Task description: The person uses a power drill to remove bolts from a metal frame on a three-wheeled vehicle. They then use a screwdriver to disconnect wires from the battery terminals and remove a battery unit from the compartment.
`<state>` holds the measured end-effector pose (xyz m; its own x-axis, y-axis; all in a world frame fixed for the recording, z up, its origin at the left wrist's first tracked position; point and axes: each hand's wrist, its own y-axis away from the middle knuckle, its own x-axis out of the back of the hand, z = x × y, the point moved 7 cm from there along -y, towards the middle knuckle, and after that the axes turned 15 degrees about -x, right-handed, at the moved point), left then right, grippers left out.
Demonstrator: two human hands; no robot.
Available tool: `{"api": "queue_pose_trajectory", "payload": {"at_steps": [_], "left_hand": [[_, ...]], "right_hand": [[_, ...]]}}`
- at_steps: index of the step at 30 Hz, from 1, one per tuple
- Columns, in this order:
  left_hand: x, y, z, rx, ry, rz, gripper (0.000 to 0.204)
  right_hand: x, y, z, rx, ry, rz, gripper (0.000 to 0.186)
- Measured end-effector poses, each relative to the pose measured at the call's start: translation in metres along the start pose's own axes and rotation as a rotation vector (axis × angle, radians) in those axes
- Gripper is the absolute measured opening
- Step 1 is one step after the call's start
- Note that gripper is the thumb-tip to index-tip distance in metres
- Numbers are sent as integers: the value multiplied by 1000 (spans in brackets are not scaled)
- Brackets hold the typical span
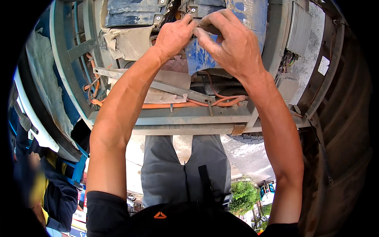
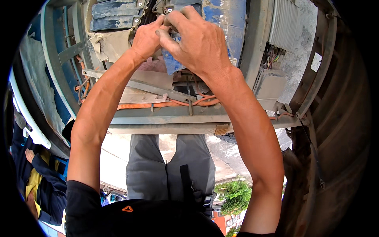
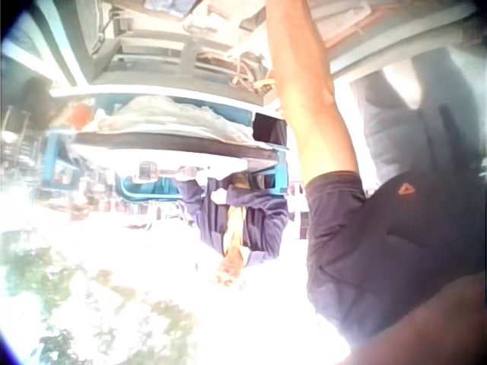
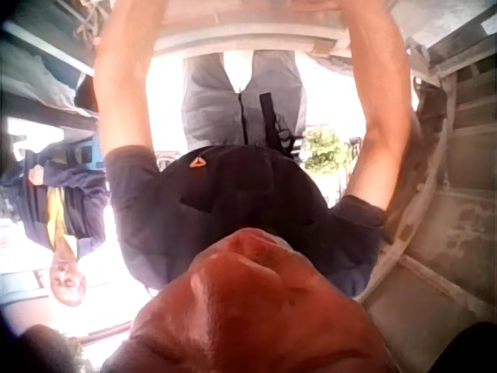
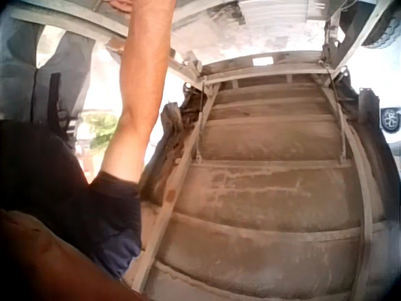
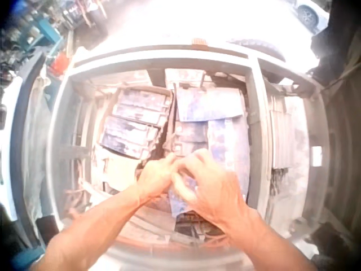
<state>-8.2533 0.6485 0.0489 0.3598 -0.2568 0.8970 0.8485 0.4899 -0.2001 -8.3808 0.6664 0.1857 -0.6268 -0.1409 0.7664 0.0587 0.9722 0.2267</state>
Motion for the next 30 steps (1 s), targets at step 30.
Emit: {"api": "queue_pose_trajectory", "payload": {"at_steps": [30], "left_hand": [[7,-14,-19,-78,110,-74,17]], "right_hand": [[-18,11,-14,-113,-78,129,40]]}}
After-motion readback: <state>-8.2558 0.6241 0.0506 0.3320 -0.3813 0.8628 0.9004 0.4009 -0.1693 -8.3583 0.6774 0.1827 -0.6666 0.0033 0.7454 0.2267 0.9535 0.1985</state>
